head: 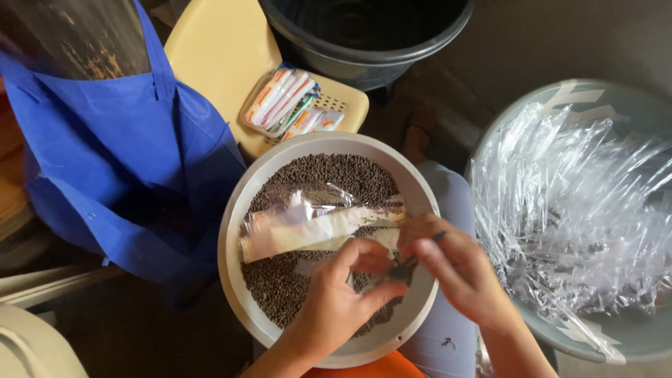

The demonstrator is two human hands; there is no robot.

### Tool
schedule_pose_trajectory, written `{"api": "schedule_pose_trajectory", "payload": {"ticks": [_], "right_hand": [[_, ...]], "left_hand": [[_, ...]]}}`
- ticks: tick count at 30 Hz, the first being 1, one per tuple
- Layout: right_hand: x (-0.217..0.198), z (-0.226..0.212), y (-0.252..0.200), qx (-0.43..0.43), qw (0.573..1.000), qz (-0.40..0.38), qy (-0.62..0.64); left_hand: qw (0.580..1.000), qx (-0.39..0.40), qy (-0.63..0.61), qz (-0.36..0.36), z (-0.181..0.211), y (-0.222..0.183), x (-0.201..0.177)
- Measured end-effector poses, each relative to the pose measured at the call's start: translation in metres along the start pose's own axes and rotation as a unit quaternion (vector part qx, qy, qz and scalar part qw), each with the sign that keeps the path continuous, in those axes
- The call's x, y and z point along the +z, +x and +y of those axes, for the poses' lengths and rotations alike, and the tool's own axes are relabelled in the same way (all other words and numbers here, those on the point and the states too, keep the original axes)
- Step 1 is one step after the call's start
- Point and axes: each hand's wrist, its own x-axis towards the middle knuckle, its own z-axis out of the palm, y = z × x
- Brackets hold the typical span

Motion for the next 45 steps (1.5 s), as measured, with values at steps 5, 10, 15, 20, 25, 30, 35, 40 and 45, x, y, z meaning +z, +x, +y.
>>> {"api": "schedule_pose_trajectory", "payload": {"ticks": [5,10,15,20,25,30,35,40,45], "right_hand": [[0.015,0.023,-0.011,0.0,0.994,0.094,0.061],[0.03,0.025,-0.012,0.021,0.997,0.07,-0.034],[0.037,0.02,-0.01,-0.02,0.996,0.086,-0.03],[-0.013,0.049,-0.016,-0.01,0.969,0.243,0.053],[0.014,0.034,-0.036,-0.003,0.985,0.162,0.058],[0.042,0.008,-0.026,-0.117,0.982,-0.127,-0.072],[0.039,0.005,-0.027,-0.092,0.984,-0.15,-0.006],[0.04,0.037,-0.024,0.039,0.99,0.117,0.071],[0.047,0.079,-0.023,0.338,0.894,0.133,0.262]], "left_hand": [[0.993,0.105,0.049,0.037,0.036,0.03,-0.007],[0.974,0.177,0.102,0.1,0.086,0.04,-0.017],[0.985,0.128,0.088,-0.078,0.042,0.04,-0.009],[0.977,-0.049,-0.037,-0.203,-0.019,0.027,-0.027],[0.907,0.191,0.366,0.081,-0.056,0.049,-0.031],[0.973,0.132,0.181,0.051,-0.045,0.048,-0.014],[0.996,0.028,0.088,0.007,-0.023,0.043,-0.011],[0.993,0.077,0.074,-0.059,-0.036,0.036,0.001],[0.99,0.119,0.064,-0.041,-0.017,0.032,0.002]]}}
